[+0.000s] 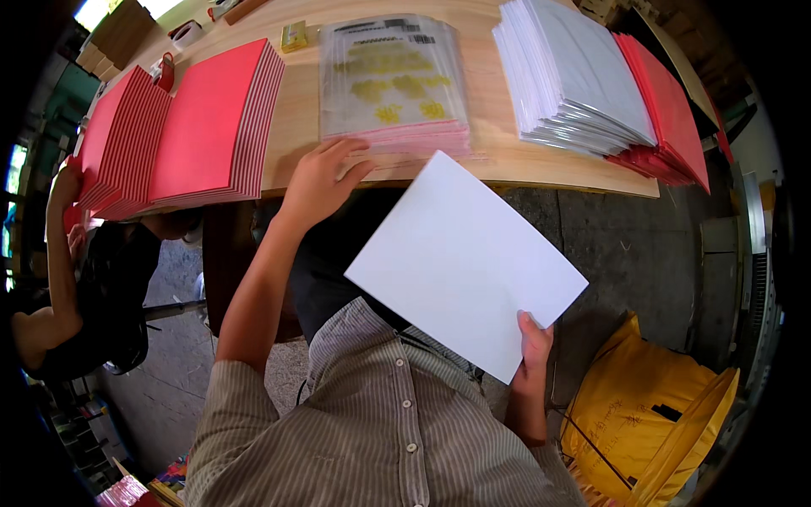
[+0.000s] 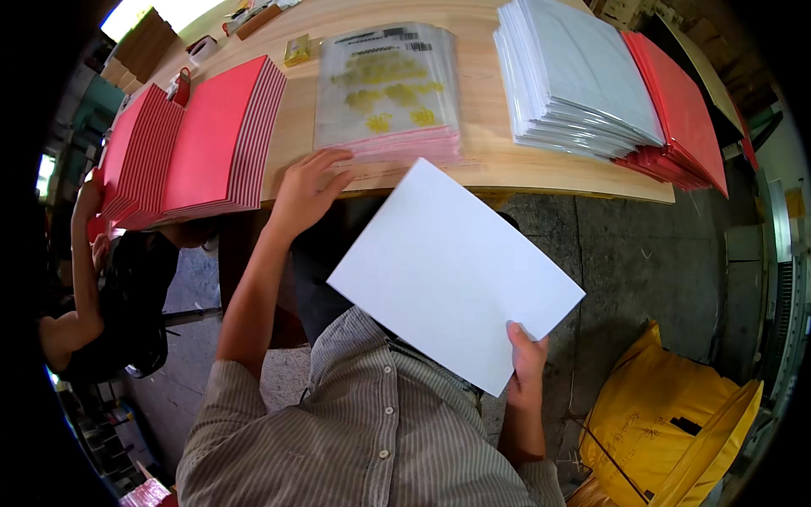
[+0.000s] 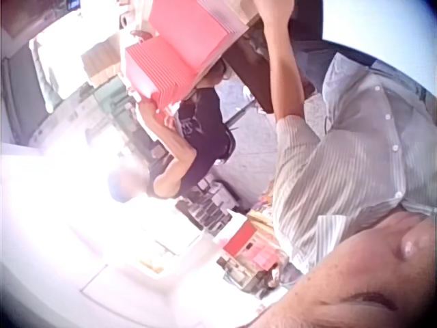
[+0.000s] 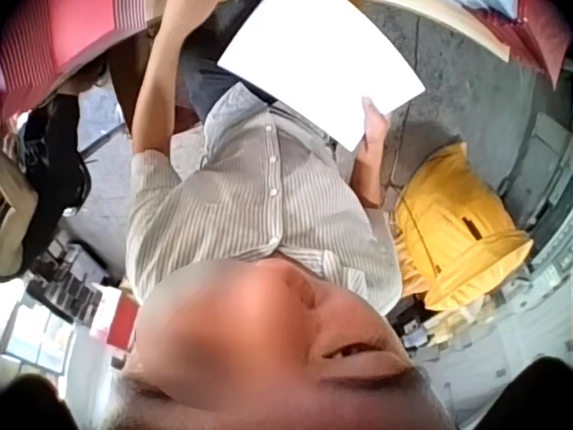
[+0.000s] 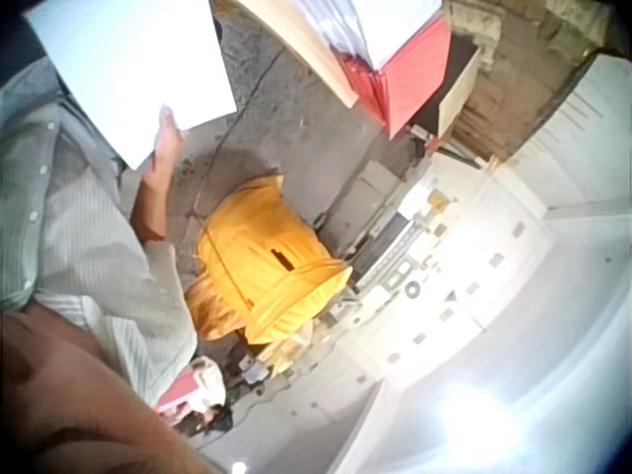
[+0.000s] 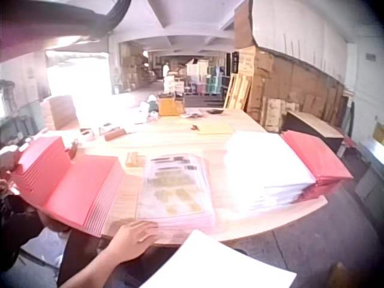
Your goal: The person sits at a table and repeatedly picks up red and white papers, places them into clear plastic sleeves, and stacks the finished packages. The process is repeated for multiple sheets throughout the clip.
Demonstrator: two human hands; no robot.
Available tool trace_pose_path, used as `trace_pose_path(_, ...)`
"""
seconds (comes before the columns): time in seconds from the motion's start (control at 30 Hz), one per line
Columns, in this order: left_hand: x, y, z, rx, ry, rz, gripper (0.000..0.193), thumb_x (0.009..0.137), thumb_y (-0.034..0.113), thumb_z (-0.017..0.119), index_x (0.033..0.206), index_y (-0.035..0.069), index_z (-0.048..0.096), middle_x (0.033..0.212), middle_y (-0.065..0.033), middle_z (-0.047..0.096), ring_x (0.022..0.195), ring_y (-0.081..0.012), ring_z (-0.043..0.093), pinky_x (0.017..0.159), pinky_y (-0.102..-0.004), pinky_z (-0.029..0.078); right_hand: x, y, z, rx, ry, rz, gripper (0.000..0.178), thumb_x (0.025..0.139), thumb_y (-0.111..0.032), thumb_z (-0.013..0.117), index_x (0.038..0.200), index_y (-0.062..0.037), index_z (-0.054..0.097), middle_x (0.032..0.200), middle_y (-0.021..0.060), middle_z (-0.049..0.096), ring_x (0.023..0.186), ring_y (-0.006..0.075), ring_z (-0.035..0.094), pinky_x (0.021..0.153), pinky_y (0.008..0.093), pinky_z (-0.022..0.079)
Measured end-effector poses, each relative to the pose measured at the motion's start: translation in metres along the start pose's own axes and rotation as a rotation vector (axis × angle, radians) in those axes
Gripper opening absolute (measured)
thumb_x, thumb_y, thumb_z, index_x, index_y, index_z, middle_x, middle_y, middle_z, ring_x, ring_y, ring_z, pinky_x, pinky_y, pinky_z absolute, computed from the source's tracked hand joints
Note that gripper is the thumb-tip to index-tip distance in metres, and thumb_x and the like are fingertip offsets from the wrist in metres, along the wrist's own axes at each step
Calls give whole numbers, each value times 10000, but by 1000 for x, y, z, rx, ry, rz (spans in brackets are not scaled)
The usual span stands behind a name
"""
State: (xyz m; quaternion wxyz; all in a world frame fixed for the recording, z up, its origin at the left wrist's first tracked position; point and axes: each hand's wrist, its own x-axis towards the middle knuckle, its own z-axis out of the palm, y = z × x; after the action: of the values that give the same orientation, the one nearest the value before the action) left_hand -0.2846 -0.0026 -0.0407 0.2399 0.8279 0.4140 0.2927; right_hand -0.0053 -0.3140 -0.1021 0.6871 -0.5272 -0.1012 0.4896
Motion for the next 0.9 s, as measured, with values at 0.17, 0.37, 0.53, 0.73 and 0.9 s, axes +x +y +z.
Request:
trace_pose_path(0.17,37,-27,38,329,-64,253,365,900,240,691,1217,62,662,1363,-163,607,1296,-337,533,1073,-443,431,-4,-11,-5,56,49,-33,628,846,-102,742,1407,16,486,1284,130,616,1156,260,607,996,401,479)
trace_pose_path(0.37,39,-22,36,363,-112,252,308,894,269,692,1139,82,697,1254,-72,675,1191,-279,594,1007,-416,471,-3,-1,-6,85,36,-48,620,852,-91,731,1410,17,482,1298,125,610,1178,262,594,1011,405,463)
trace_pose_path(0.53,43,-24,30,256,-95,218,216,895,235,683,1018,63,727,1098,-81,727,1091,-284,643,936,-415,513,6,6,-7,47,-1,-33,616,845,-92,744,1400,10,496,1304,119,609,1188,261,589,1019,409,459)
trace_pose_path(0.73,48,-16,25,249,-114,203,167,879,163,654,989,73,741,1061,-102,734,1035,-317,667,891,-418,540,7,-7,18,38,-25,-2,637,827,-103,781,1393,4,509,1298,118,617,1176,256,598,1010,401,465)
trace_pose_path(0.9,57,-3,28,268,-136,82,165,866,201,679,958,78,742,1010,-97,732,996,-323,659,860,-429,539,11,-3,11,3,-41,84,562,846,-90,767,1354,0,544,1270,109,635,1146,244,617,977,389,488)
